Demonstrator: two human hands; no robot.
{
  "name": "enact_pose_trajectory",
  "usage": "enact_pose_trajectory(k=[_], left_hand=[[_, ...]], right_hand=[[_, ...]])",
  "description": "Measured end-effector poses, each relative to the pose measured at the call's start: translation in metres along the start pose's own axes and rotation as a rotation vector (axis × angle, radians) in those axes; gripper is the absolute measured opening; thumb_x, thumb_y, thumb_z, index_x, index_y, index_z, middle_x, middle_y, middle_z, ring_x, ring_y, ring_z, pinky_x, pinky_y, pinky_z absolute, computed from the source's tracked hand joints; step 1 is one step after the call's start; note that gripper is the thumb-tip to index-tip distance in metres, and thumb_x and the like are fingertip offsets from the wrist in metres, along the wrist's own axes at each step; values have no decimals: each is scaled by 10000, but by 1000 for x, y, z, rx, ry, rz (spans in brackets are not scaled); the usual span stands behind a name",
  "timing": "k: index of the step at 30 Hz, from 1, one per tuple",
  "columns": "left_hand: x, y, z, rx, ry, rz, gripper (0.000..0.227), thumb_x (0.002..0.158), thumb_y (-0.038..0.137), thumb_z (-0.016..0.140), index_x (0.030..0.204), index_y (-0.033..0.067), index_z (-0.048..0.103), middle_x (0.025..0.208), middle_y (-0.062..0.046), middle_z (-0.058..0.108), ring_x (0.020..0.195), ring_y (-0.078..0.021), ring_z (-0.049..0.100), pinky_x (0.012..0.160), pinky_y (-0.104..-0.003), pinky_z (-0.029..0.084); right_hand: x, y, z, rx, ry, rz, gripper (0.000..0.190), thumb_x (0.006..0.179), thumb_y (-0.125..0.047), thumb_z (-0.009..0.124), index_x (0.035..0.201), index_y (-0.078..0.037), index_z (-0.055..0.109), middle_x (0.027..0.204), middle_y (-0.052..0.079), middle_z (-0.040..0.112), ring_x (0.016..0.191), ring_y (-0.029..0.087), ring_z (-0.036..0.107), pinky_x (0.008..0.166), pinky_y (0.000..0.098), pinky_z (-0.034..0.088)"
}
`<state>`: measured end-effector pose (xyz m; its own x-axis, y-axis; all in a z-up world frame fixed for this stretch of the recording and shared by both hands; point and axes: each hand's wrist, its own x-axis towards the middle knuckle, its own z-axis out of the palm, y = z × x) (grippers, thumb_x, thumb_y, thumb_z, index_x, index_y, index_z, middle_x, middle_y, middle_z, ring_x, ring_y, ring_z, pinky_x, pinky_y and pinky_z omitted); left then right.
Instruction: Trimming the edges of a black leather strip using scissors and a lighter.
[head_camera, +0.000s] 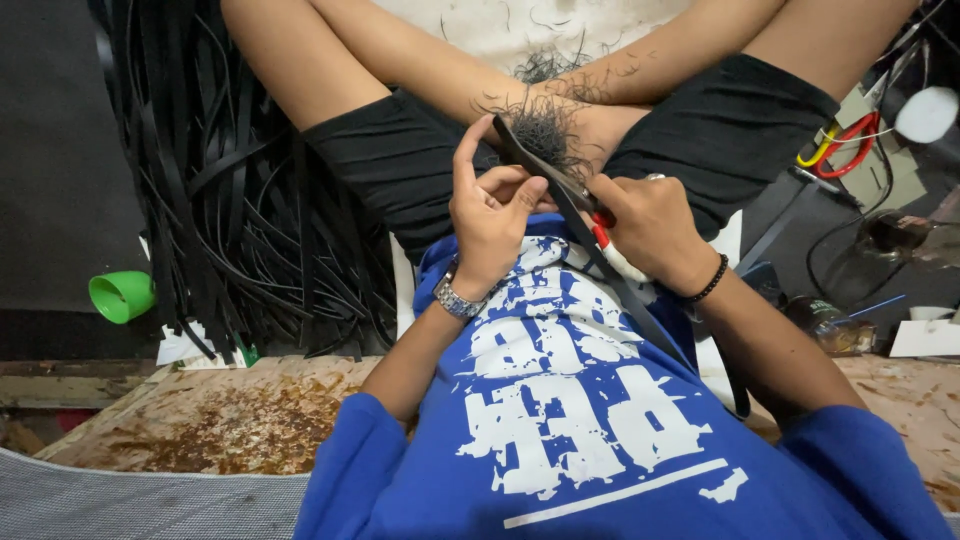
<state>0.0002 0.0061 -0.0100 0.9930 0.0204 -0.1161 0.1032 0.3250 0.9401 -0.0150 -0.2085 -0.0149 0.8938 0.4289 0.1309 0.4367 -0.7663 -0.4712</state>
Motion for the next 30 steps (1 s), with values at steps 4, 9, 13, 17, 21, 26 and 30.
enact_pose_trajectory(k=[4, 9, 13, 17, 21, 26, 30], left_hand=[[-2, 5, 2, 14, -57, -38, 828, 916, -27, 757, 1580, 90, 275, 907, -211, 714, 712, -353, 764, 617, -452, 717], [-2, 6, 2, 41, -69, -28, 819, 915, -27, 757, 1571, 72, 276, 888, -218, 728, 688, -354, 768, 609, -448, 718], [-2, 6, 2, 26, -71, -44, 822, 917, -9, 759, 1571, 61, 266, 908, -229, 730, 700, -353, 767, 613, -456, 720], [-1, 6, 3, 49, -102, -37, 807, 906, 0, 775, 1554, 56, 298, 891, -214, 739, 687, -317, 767, 600, -415, 718], [0, 5, 5, 87, -132, -18, 780, 888, 65, 809, 1526, 72, 361, 938, -197, 741, 726, -295, 771, 617, -406, 722], [16, -3, -7, -119, -75, -24, 501, 952, 70, 751, 1391, 25, 511, 1033, -186, 698, 818, -278, 748, 643, -424, 713], [15, 0, -12, -164, -2, -6, 460, 959, 62, 742, 1340, 1, 491, 1005, -169, 660, 779, -283, 748, 656, -423, 717]], right_hand=[[10, -5, -8, 20, 10, 5, 117, 807, -147, 738, 890, -119, 661, 578, 43, 579, 466, 298, 576, 491, 353, 436], [4, -3, 1, 15, 46, 36, 114, 812, -159, 719, 882, -129, 635, 529, 36, 530, 443, 286, 550, 485, 331, 416], [6, -6, 0, 126, 78, 86, 177, 888, -240, 752, 863, -126, 618, 531, 41, 520, 457, 305, 557, 471, 335, 409], [20, -20, -17, 616, 108, 285, 186, 997, -198, 689, 832, -127, 639, 516, 33, 545, 474, 225, 530, 488, 289, 418], [26, -32, -31, 752, 53, 256, 174, 933, -152, 724, 792, -119, 628, 520, 46, 528, 486, 135, 495, 490, 279, 397], [15, -29, -19, 810, 43, 311, 175, 919, -171, 724, 782, -111, 633, 522, 25, 543, 499, 139, 505, 501, 289, 407], [10, -13, -21, 532, 77, 310, 150, 930, -150, 756, 866, -73, 644, 535, 142, 488, 483, 325, 497, 510, 348, 388]])
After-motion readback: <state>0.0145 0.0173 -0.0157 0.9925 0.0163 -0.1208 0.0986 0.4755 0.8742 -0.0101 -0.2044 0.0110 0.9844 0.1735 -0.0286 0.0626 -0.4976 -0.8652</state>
